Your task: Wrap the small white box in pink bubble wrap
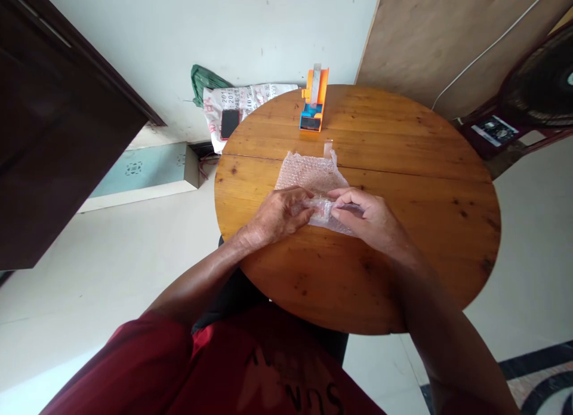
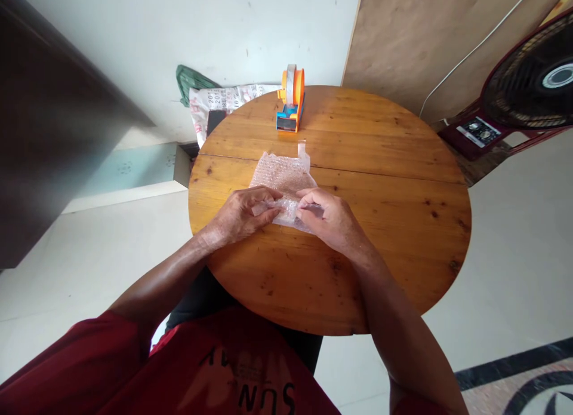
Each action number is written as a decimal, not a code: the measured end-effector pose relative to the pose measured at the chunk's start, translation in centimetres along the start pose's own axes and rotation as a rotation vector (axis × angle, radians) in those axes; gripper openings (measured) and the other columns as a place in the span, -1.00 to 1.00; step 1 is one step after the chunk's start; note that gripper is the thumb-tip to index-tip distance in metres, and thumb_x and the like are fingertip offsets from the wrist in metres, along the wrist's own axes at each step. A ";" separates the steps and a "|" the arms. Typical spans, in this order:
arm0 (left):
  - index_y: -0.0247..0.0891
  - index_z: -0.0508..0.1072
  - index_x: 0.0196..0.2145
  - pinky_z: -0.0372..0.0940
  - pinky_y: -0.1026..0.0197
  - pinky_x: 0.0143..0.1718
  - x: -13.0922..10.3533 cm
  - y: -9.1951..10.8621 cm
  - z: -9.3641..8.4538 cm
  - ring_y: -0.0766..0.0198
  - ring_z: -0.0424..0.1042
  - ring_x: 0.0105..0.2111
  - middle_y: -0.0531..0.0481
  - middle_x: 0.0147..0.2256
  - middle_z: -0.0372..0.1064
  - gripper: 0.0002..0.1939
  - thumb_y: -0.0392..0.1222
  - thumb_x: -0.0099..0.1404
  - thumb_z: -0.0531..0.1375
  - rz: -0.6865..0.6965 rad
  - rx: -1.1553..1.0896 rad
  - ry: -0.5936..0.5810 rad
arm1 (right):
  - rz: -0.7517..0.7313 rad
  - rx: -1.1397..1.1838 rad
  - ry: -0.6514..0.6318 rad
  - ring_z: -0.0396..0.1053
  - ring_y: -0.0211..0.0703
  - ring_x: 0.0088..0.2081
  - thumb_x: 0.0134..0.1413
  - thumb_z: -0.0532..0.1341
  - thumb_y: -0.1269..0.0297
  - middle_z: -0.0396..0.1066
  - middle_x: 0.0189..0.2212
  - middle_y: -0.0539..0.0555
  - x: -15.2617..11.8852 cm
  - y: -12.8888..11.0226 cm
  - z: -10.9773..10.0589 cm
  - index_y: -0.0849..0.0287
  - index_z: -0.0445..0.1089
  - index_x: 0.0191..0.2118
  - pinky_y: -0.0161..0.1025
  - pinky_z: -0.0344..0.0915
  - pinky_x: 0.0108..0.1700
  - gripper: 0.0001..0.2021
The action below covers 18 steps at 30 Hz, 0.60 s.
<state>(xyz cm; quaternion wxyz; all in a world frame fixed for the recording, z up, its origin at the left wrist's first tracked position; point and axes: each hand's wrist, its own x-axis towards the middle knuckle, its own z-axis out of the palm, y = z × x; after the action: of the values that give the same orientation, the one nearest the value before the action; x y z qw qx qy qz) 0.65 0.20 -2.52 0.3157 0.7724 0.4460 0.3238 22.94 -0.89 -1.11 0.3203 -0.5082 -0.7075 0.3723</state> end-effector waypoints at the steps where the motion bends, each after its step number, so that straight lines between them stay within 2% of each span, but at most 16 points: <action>1: -0.28 0.52 -0.28 0.37 0.25 -0.24 0.1 -0.1 0.0 0.25 0.55 -0.25 -0.08 -0.18 0.58 -0.88 -0.17 0.28 0.27 -0.004 -0.015 0.001 | -0.017 0.012 0.011 0.50 0.03 -0.01 0.06 0.26 0.21 0.54 0.01 0.15 0.1 0.1 0.1 0.12 0.44 -0.38 -0.04 0.37 0.03 -0.89; 5: -0.27 0.53 -0.29 0.37 0.25 -0.17 0.1 -0.4 0.2 0.27 0.54 -0.23 -0.07 -0.19 0.58 -0.88 -0.17 0.29 0.27 -0.009 -0.090 -0.002 | -0.008 0.033 0.022 0.52 -0.04 -0.15 0.05 0.25 0.24 0.59 -0.13 0.13 0.2 -0.1 0.3 0.13 0.42 -0.42 -0.12 0.39 -0.09 -0.89; 8: -0.28 0.49 -0.35 0.37 0.27 -0.16 -0.2 -0.7 0.5 0.30 0.53 -0.21 -0.06 -0.17 0.57 -0.87 -0.17 0.30 0.27 -0.031 -0.243 -0.015 | 0.032 0.045 0.025 0.51 -0.10 -0.27 0.04 0.24 0.25 0.60 -0.23 0.09 0.2 -0.4 0.4 0.13 0.43 -0.43 -0.18 0.39 -0.22 -0.90; 11: -0.30 0.43 -0.42 0.36 0.29 -0.19 -0.5 -1.0 0.8 0.32 0.52 -0.22 -0.08 -0.17 0.56 -0.82 -0.17 0.29 0.27 -0.066 -0.377 -0.024 | 0.058 0.041 0.034 0.49 -0.12 -0.31 0.01 0.24 0.26 0.60 -0.26 0.09 0.1 -0.4 0.6 0.12 0.42 -0.46 -0.18 0.37 -0.26 -0.90; 18: -0.31 0.43 -0.42 0.34 0.27 -0.19 -0.5 -1.1 1.3 0.31 0.48 -0.23 -0.10 -0.18 0.53 -0.79 -0.13 0.21 0.33 -0.158 -0.398 -0.006 | 0.119 0.013 0.025 0.44 -0.13 -0.38 -0.05 0.26 0.23 0.58 -0.33 0.08 0.2 0.2 0.9 0.12 0.39 -0.48 -0.18 0.33 -0.32 -0.89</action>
<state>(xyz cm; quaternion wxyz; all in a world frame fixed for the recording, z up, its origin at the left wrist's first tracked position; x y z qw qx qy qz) 0.92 -0.11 -4.21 0.4878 0.6584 0.4316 0.3771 22.21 -0.82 -1.68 0.3099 -0.5519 -0.6694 0.3889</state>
